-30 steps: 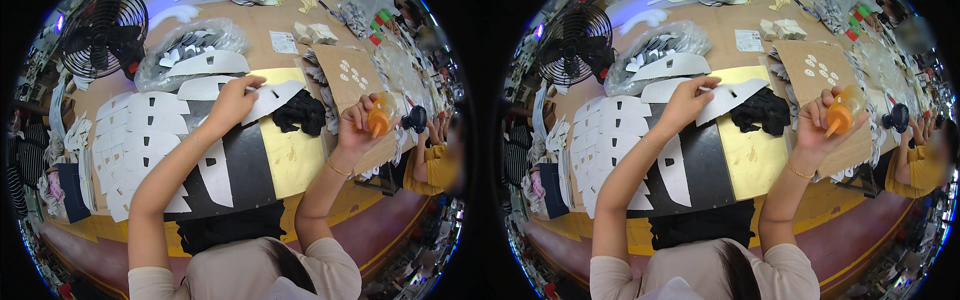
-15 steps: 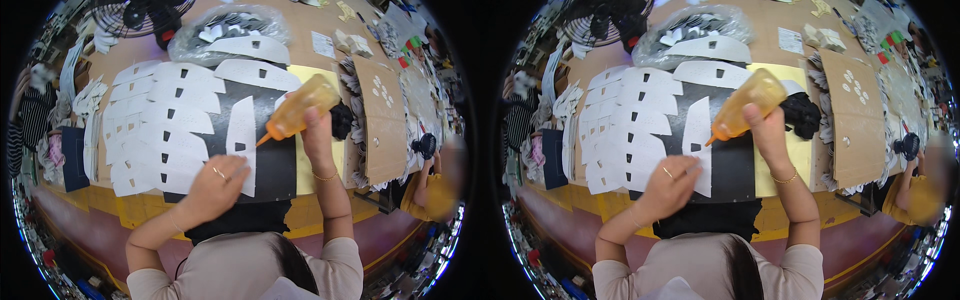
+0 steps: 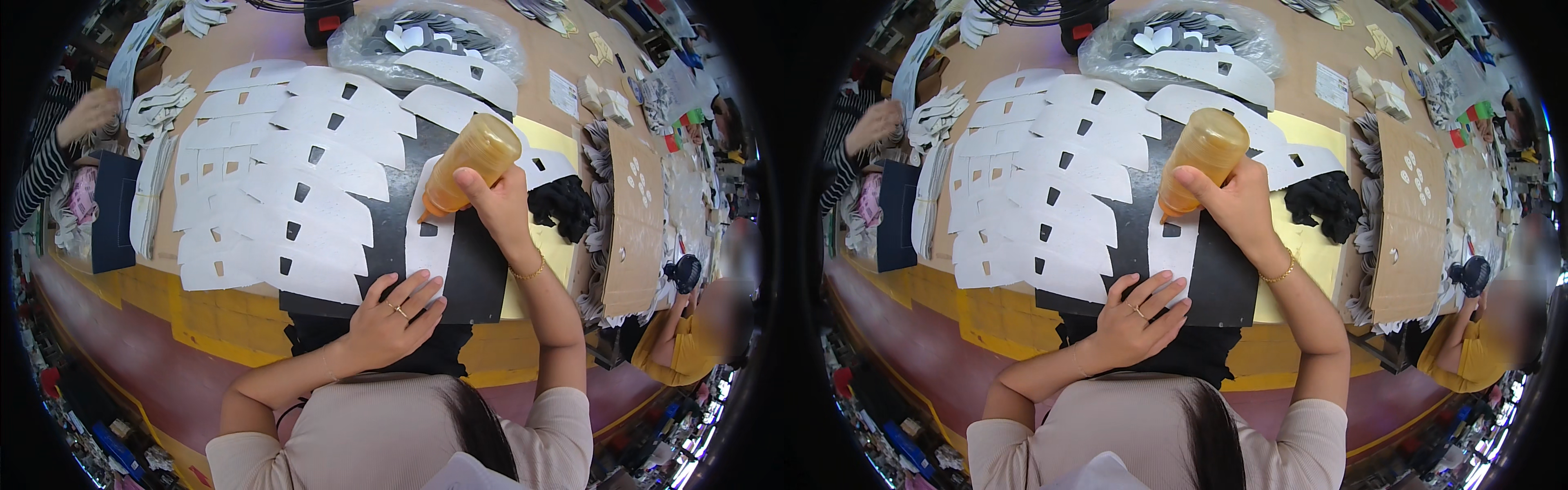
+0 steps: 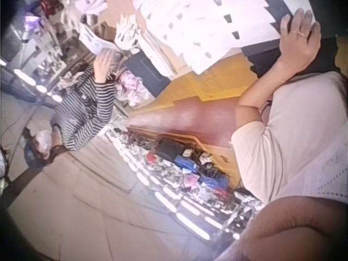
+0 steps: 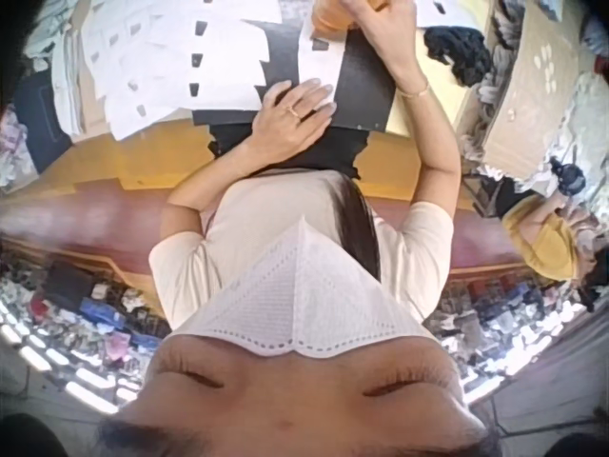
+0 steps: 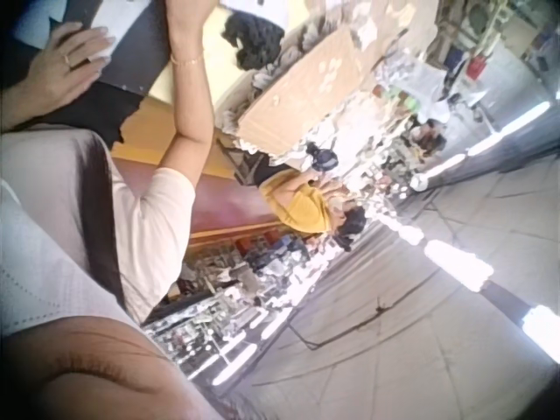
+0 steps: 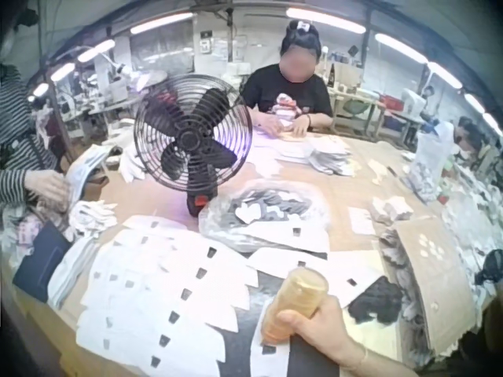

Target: The person applies glue from a squeeze bottle onto white fabric pieces and presses them onto a black work surface. They repeatedly pick up fabric pieces, apply glue, and smooth them down, building a layered assembly.

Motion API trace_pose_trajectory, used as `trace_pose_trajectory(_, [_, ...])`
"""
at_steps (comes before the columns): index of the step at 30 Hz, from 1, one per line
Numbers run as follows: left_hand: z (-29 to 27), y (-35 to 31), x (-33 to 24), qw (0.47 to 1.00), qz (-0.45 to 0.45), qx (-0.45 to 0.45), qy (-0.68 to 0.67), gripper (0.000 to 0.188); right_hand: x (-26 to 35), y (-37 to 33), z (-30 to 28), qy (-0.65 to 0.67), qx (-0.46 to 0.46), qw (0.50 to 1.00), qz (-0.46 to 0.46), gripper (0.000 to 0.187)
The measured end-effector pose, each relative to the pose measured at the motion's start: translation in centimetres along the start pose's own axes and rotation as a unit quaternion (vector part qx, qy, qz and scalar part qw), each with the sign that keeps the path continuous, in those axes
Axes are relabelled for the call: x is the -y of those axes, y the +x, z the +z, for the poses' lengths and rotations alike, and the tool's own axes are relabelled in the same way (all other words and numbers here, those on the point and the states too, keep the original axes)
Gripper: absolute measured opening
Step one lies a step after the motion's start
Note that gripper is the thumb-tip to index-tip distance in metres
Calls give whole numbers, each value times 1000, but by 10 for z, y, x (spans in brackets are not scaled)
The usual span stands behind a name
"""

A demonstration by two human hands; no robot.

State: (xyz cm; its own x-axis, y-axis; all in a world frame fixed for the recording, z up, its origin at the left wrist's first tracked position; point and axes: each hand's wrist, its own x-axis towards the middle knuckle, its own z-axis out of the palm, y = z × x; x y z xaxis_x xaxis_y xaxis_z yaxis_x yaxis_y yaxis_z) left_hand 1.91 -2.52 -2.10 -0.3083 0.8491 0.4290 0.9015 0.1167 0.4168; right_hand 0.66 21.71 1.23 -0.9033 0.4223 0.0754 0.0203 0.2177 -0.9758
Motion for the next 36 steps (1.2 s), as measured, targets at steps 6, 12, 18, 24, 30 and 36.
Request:
trace_pose_trajectory(6, [2,-3,0,1000,-4,-9,11,23,0,-12,1,-19,44,999,18,49])
trace_pose_trajectory(12, [4,-4,0,1000,1,-4,21,28,-1,-8,-19,410,-17,902,133,61])
trace_pose_trajectory(18, [5,0,-1,999,-3,-8,35,22,-11,-13,-34,48,-73,996,5,65])
trace_pose_trajectory(24, [7,-2,-1,999,-2,-3,32,25,-4,-13,-23,-6,-62,997,-36,53])
trace_pose_trajectory(30, [7,-4,0,1000,-4,1,30,28,-4,-16,-20,-28,-31,999,-21,50])
trace_pose_trajectory(36, [7,-4,1,1000,-4,0,28,29,-14,-32,-23,58,-1,997,46,59])
